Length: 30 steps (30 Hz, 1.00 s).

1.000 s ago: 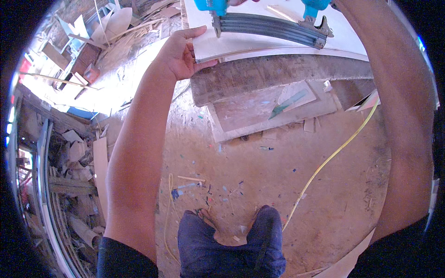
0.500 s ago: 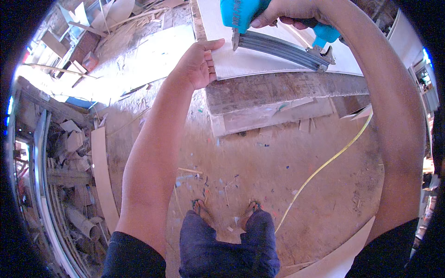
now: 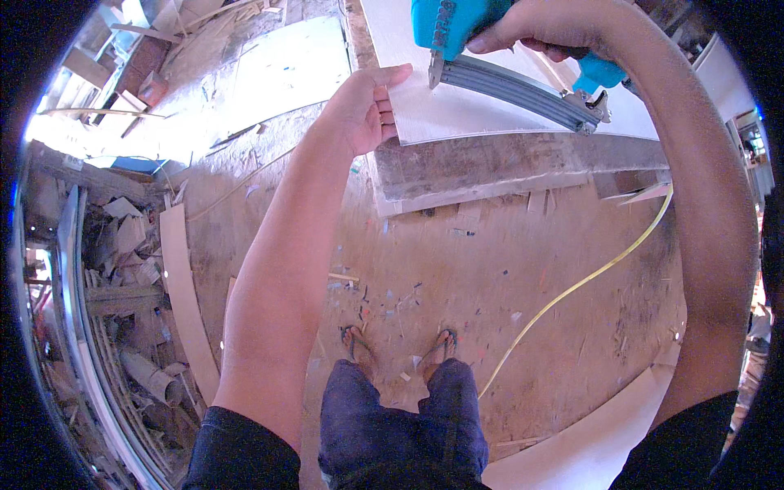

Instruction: The person positions a large white board onto a wooden frame, aligns it, and secures it using a nail gun. They handle small wooden pieces and the board repeatedly to fit and fasten them.

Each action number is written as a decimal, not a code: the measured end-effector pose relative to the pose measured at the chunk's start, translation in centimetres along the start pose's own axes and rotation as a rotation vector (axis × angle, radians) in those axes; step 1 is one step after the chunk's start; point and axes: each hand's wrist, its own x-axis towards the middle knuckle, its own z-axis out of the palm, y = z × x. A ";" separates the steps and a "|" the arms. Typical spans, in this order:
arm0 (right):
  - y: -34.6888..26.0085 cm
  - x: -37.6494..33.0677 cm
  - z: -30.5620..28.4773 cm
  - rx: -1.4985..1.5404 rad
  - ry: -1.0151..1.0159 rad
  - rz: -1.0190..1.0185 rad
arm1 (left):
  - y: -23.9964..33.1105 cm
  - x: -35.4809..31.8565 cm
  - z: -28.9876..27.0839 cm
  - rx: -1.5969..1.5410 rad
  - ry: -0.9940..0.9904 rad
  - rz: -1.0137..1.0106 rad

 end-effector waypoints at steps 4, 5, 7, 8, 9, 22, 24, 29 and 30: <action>0.1 0.2 -0.7 0.019 -0.076 0.005 | -0.2 0.2 -0.1 0.007 0.010 -0.010; 0.1 0.2 -0.8 0.015 -0.080 -0.011 | -0.1 0.2 0.0 0.004 0.005 -0.005; 0.1 0.0 -0.9 -0.005 -0.069 -0.049 | -0.2 0.4 -0.1 -0.004 0.007 -0.012; 0.0 0.0 -0.8 -0.021 -0.056 -0.056 | -0.3 0.5 -0.3 -0.006 0.008 -0.012; 0.0 0.0 -0.7 -0.036 -0.044 -0.062 | -0.3 0.4 -0.5 -0.019 0.007 -0.017; 13.2 -21.8 6.0 0.085 0.236 0.315 | 1.2 0.2 0.0 -0.131 0.026 -0.187; 15.9 -26.9 7.6 0.141 0.170 0.504 | 2.0 -0.3 1.6 -0.114 0.065 -0.221; 23.2 -39.0 12.9 0.315 0.217 0.811 | 3.0 -1.9 1.1 -0.116 0.266 -0.244; 24.5 -41.3 14.4 0.352 0.230 0.869 | 3.7 -2.9 0.0 -0.088 0.394 -0.229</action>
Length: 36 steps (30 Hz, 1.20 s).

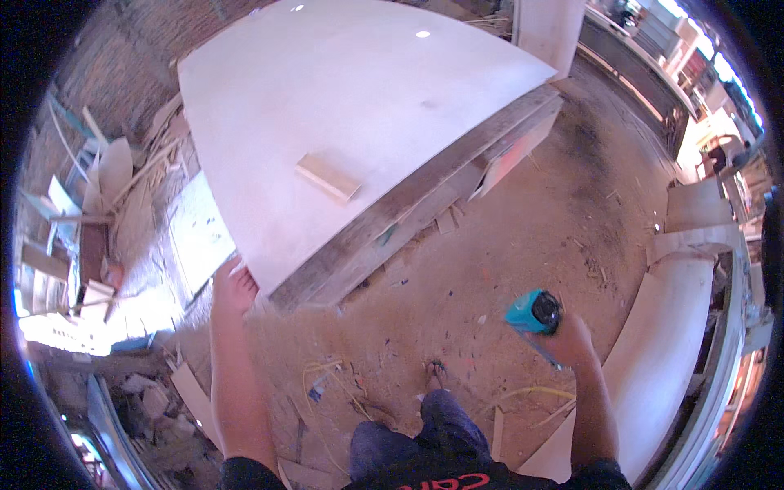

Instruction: The person positions a large white board onto a wooden frame, aligns it, and secures it using a nail gun. They handle small wooden pieces and the board repeatedly to fit and fasten them.

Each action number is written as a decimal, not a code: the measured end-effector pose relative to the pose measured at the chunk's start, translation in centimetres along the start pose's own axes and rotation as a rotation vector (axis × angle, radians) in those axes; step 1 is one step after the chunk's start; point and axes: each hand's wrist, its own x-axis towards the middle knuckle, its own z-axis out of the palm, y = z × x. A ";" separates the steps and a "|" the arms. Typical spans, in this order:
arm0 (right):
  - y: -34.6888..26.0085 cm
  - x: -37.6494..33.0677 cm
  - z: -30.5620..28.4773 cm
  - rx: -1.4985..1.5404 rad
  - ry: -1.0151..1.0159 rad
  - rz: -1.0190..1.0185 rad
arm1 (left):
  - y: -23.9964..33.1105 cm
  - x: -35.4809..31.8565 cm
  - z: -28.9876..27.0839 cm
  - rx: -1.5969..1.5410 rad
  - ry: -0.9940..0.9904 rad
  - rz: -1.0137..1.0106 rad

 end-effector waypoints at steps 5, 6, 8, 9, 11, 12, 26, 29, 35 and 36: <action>10.2 -3.0 2.8 0.188 0.067 0.192 | 1.8 -7.8 -6.8 0.189 0.291 0.343; 11.5 -3.4 3.1 0.209 0.047 0.244 | 1.5 -9.1 -7.7 0.216 0.333 0.400; 14.2 -3.3 4.9 0.222 0.123 0.190 | -0.1 -11.0 -8.1 0.229 0.544 0.536; 15.4 -2.7 5.9 0.224 0.164 0.163 | -1.2 -11.6 -8.9 0.269 0.558 0.570; 17.9 -0.3 8.1 0.270 0.102 0.247 | -3.3 -12.7 -10.1 0.357 0.583 0.636; 18.9 0.5 8.9 0.291 0.069 0.288 | -4.4 -12.6 -10.0 0.414 0.566 0.674; 13.0 9.9 1.8 0.401 0.215 0.115 | -5.3 -5.6 23.0 1.059 0.261 0.861; 12.9 13.2 -0.5 0.304 0.219 0.128 | -5.5 -3.5 25.8 1.225 0.353 0.853; 17.9 24.9 -6.5 0.098 0.349 0.056 | -6.8 -1.4 30.9 1.398 0.506 0.648; 18.9 27.6 -8.2 0.064 0.354 0.047 | -7.0 -1.2 31.5 1.411 0.522 0.612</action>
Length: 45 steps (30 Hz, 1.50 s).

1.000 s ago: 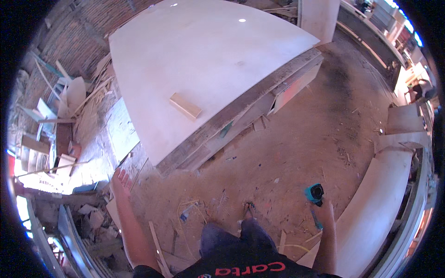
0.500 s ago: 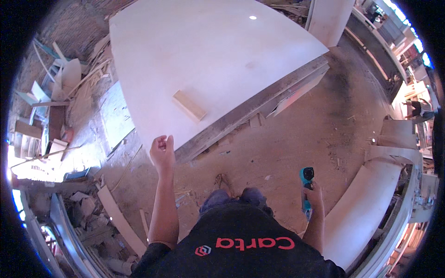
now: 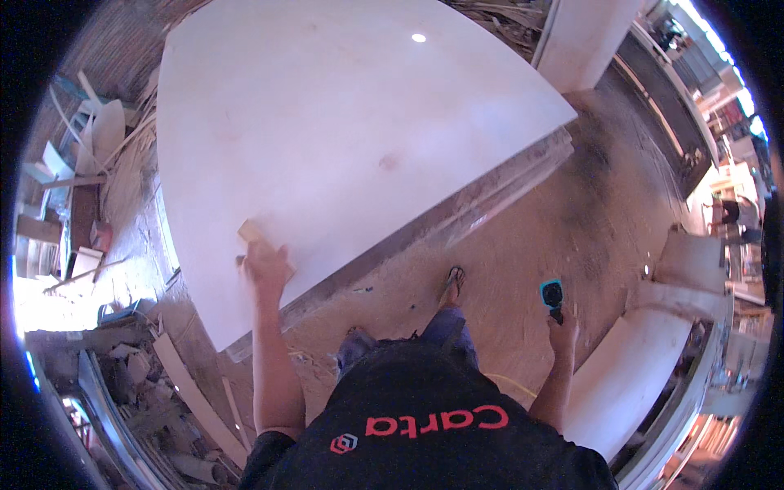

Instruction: The person positions a large white board onto a wooden frame, aligns it, and secures it using a nail gun. They handle small wooden pieces and the board repeatedly to fit and fasten them.

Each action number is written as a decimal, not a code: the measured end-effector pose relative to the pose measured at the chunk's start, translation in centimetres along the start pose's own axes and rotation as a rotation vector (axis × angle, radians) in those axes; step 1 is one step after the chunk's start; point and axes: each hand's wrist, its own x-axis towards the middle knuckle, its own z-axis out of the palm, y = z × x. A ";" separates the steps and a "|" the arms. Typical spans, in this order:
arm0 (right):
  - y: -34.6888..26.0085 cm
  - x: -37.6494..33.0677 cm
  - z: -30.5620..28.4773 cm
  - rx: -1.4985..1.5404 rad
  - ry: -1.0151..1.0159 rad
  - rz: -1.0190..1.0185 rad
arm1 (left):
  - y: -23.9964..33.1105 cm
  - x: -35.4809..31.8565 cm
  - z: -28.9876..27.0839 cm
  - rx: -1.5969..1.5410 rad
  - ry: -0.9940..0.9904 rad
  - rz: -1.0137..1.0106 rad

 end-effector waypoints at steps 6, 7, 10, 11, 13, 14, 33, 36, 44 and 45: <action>-7.9 18.6 -8.9 -0.016 -0.073 0.012 | -6.2 0.9 3.5 0.113 0.169 -0.326; -6.9 21.7 -9.5 -0.017 -0.024 -0.061 | -5.3 0.5 3.7 0.090 0.146 -0.353; -2.1 32.8 -9.1 0.025 0.212 -0.392 | -2.4 -0.1 3.8 0.090 0.135 -0.408; -4.3 34.7 -9.4 0.008 0.180 -0.410 | -1.8 -0.9 3.9 0.132 0.170 -0.416; -11.8 37.4 -12.1 -0.039 0.136 -0.434 | -0.3 -2.5 4.0 0.152 0.216 -0.421; -13.3 38.8 -12.0 -0.033 0.154 -0.489 | 0.7 -2.8 4.2 0.125 0.227 -0.409; -19.0 49.4 -13.5 0.024 0.070 -0.620 | 21.6 -0.7 6.5 -0.634 0.191 0.032; -17.4 54.6 -13.4 -0.058 0.057 -0.685 | 24.5 -2.0 7.9 -0.765 0.214 0.012; -20.9 71.9 -13.0 -0.109 -0.157 -0.857 | 35.3 -11.0 15.4 -0.936 0.413 -0.246; -21.9 73.5 -12.2 -0.092 -0.116 -0.985 | 37.2 -12.5 16.3 -0.954 0.430 -0.286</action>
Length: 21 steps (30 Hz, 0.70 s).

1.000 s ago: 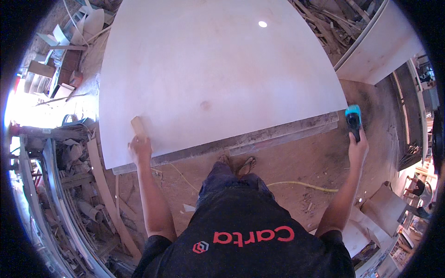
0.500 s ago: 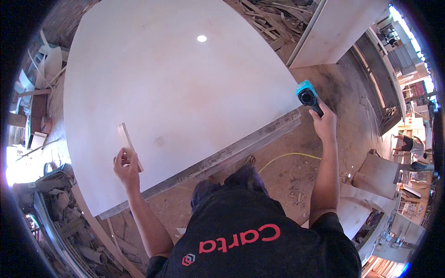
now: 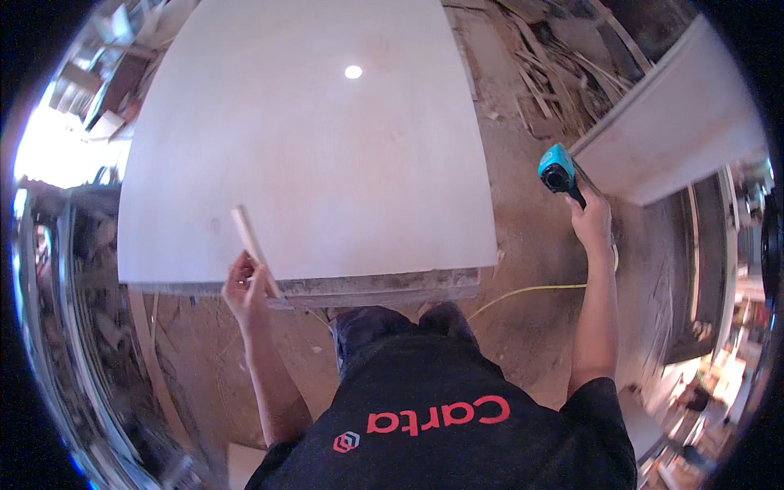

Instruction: The person positions a large white board onto a wooden frame, aligns it, and secures it using a nail gun. They handle small wooden pieces and the board repeatedly to fit and fasten them.

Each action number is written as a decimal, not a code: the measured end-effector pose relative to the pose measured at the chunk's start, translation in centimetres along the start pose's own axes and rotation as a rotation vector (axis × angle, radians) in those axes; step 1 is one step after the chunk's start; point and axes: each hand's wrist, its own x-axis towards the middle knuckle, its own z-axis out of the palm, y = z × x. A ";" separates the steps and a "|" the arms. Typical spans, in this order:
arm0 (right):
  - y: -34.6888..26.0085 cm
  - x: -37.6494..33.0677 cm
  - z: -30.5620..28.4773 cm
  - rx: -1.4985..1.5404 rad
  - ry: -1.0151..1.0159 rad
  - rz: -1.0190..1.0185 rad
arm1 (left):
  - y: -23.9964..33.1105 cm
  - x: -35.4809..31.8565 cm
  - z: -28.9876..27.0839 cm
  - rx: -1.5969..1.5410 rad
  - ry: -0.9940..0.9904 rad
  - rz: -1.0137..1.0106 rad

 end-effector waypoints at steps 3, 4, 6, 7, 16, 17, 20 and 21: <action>1.5 6.8 2.2 -0.023 0.142 -0.356 | 0.6 -5.8 3.6 -0.127 0.019 -0.065; 0.0 9.0 3.0 0.023 0.147 -0.441 | 1.0 -7.2 4.4 -0.156 0.035 -0.067; -4.5 12.0 4.6 0.107 0.120 -0.574 | 1.9 -10.5 5.9 -0.165 0.027 -0.105; -6.8 12.9 5.6 0.135 0.089 -0.623 | 1.8 -11.7 6.7 -0.184 0.007 -0.130; -18.5 13.5 15.2 0.043 0.122 -0.949 | 1.8 -18.5 14.7 -0.602 -0.174 -0.336; -18.5 13.6 15.7 0.059 0.130 -0.938 | 2.2 -19.2 15.3 -0.667 -0.185 -0.375; -18.0 12.9 15.1 0.067 0.062 -0.935 | 1.3 -21.3 16.7 -0.709 -0.129 -0.417; -17.4 12.5 14.8 0.070 0.111 -0.948 | 1.3 -21.9 17.3 -0.705 -0.076 -0.434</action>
